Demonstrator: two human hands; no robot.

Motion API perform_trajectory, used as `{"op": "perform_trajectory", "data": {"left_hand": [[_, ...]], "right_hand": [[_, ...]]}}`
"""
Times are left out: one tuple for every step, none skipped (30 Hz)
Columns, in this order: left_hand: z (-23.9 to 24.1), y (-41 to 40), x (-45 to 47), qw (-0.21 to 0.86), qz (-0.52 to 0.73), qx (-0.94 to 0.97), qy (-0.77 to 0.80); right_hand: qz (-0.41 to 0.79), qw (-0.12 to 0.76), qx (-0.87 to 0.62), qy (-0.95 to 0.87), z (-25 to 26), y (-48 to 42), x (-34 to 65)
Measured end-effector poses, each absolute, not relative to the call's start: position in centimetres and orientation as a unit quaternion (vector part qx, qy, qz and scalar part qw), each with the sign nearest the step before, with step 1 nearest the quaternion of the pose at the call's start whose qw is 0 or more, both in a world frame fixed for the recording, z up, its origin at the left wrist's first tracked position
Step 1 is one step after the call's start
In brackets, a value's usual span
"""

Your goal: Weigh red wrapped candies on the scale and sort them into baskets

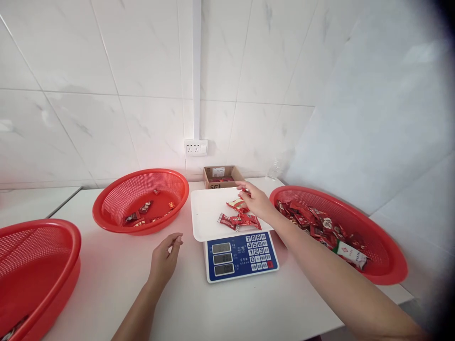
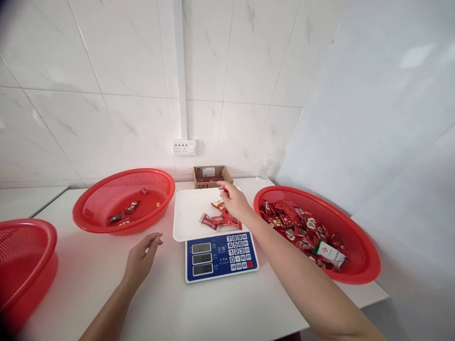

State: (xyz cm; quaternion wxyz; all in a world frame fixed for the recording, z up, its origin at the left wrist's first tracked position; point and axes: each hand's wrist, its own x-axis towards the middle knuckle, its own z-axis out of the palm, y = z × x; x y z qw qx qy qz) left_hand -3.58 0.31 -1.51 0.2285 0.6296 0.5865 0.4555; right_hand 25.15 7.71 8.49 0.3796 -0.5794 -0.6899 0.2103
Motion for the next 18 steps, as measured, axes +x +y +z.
{"op": "perform_trajectory", "data": {"left_hand": [[-1.5,0.3,-3.6,0.228,0.456,0.631,0.585],[-1.6,0.3,-3.6,0.228,0.456,0.632,0.584],[-1.6,0.3,-3.6,0.228,0.455,0.634,0.582],[-1.6,0.3,-3.6,0.228,0.455,0.636,0.580],[-1.7,0.3,-3.6,0.228,0.455,0.637,0.579],[-1.7,0.3,-3.6,0.228,0.455,0.638,0.578],[-1.8,0.3,-3.6,0.227,0.454,0.638,0.578],[-1.8,0.3,-3.6,0.226,0.454,0.639,0.578],[-1.8,0.3,-3.5,0.226,0.454,0.639,0.578],[-1.8,0.3,-3.5,0.226,0.453,0.640,0.579],[-1.9,0.3,-3.5,0.227,0.451,0.641,0.579],[-1.9,0.3,-3.5,0.227,0.449,0.642,0.579],[-1.9,0.3,-3.4,0.227,0.448,0.644,0.578],[-1.9,0.3,-3.4,0.227,0.446,0.645,0.578],[-1.9,0.3,-3.4,0.228,0.445,0.645,0.578],[-1.9,0.4,-3.4,0.229,0.444,0.646,0.578],[-1.9,0.4,-3.4,0.230,0.444,0.646,0.577],[-1.9,0.4,-3.5,0.232,0.443,0.645,0.578]], "right_hand": [[0.163,0.380,-0.580,-0.701,8.8,7.5,25.4],[0.122,0.376,-0.581,-0.711,8.9,7.3,25.7],[0.093,0.364,-0.582,-0.721,8.8,7.0,25.9],[0.080,0.344,-0.581,-0.733,8.5,6.8,26.2],[0.082,0.314,-0.581,-0.746,8.1,6.5,26.4],[0.090,0.276,-0.582,-0.760,7.5,6.3,26.6],[0.101,0.235,-0.583,-0.771,6.9,6.1,26.7],[0.109,0.198,-0.584,-0.779,6.3,5.9,26.8],[0.114,0.168,-0.588,-0.783,5.9,5.7,26.7],[0.116,0.146,-0.595,-0.782,5.5,5.5,26.6],[0.117,0.132,-0.600,-0.780,5.2,5.5,26.5],[0.118,0.119,-0.602,-0.780,5.1,5.4,26.2],[0.118,0.108,-0.602,-0.783,5.0,5.5,25.9],[0.119,0.095,-0.599,-0.786,5.0,5.6,25.6],[0.119,0.082,-0.596,-0.789,5.0,5.8,25.3],[0.118,0.070,-0.593,-0.793,4.9,6.1,24.9],[0.117,0.060,-0.591,-0.796,4.9,6.5,24.6],[0.113,0.052,-0.589,-0.798,4.9,6.8,24.3]]}}
